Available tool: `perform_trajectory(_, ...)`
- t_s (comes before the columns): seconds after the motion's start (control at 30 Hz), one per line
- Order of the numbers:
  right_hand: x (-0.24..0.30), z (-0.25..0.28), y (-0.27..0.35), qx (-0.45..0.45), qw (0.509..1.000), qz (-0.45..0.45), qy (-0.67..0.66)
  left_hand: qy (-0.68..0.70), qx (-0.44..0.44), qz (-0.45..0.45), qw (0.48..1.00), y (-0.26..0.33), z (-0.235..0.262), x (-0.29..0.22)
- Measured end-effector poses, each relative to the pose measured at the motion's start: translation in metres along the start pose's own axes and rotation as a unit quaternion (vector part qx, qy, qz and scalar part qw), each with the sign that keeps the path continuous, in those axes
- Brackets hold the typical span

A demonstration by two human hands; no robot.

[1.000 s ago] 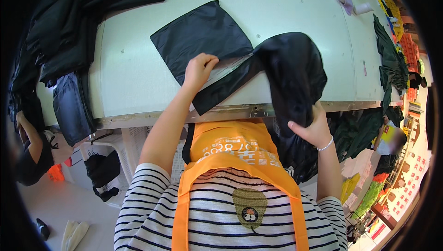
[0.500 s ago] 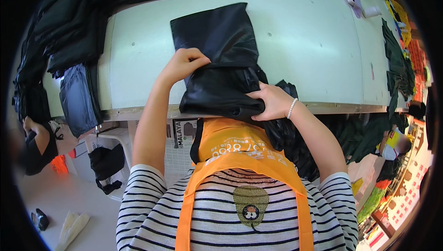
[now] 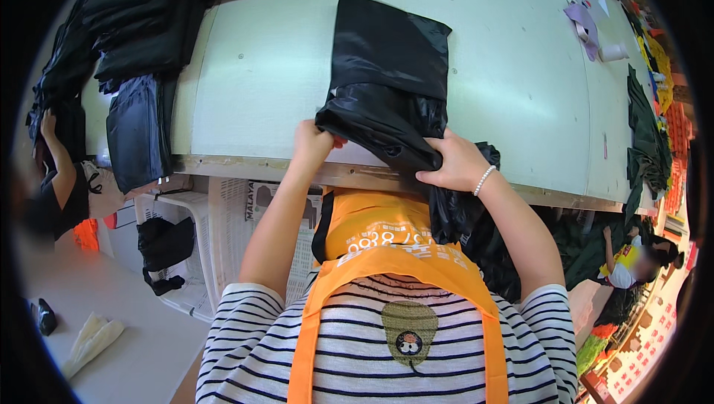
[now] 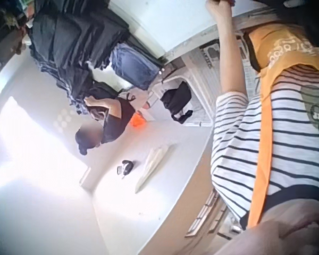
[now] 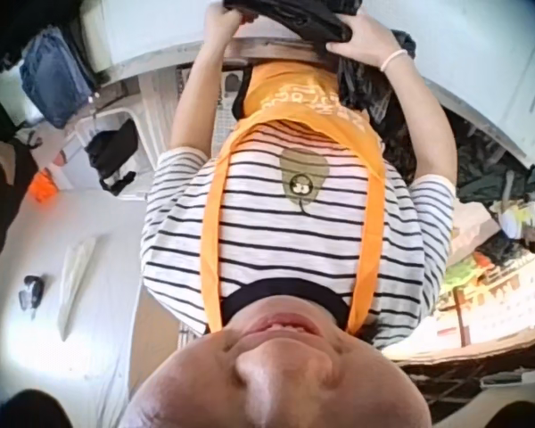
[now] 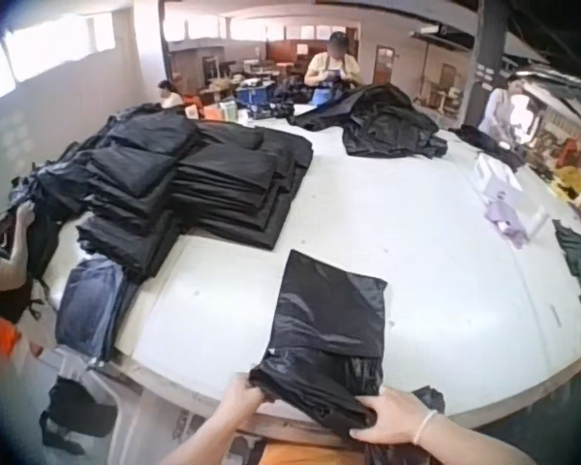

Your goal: The person folds a black jacket on a white table, smoothing and aligning the fabric, then folds it into a compact rectangle. The person uses scissors to trim a small tag or thread from the jacket before placing the folded item aside.

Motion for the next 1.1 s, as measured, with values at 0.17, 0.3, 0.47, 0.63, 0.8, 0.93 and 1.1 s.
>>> perform_trajectory(0.17, -0.007, 0.004, 0.007, -0.053, 0.995, -0.030, 0.077, -0.279, -0.144, -0.125, 0.941, 0.041, 0.015, -0.060)
perform_trajectory(0.3, 0.004, 0.005, -0.004, -0.102, 0.994, 0.006, 0.033, -0.371, -0.170, -0.312, 0.858, 0.086, -0.046, -0.067)
perform_trajectory(0.47, 0.002, -0.004, -0.021, -0.129, 0.991, 0.026, 0.012, -0.361, 0.111, -0.320, 0.869, 0.105, -0.088, -0.056)
perform_trajectory(0.63, 0.003, -0.023, -0.013, -0.150, 0.981, 0.075, 0.096, -0.416, 0.120, -0.288, 0.854, 0.069, -0.034, -0.158)
perform_trajectory(0.8, 0.038, -0.028, -0.013, -0.137, 0.969, 0.091, 0.184, -0.512, -0.146, -0.420, 0.735, 0.004, -0.074, -0.197)
perform_trajectory(0.93, 0.025, -0.013, -0.012, -0.109, 0.980, 0.098, 0.137, -0.514, -0.041, -0.530, 0.673, 0.059, -0.107, -0.199)
perform_trajectory(1.1, -0.012, -0.015, -0.001, -0.286, 0.944, 0.162, 0.036, -0.298, -0.051, -0.631, 0.715, 0.095, -0.064, -0.186)
Point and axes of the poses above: each hand's wrist, its own y-axis away from the middle knuckle, its own z-axis out of the back of the hand, x = y × z, the point moved 2 cm from there along -y, towards the middle knuckle, and after that the axes turned 15 degrees about -y, right-handed, at the moved point
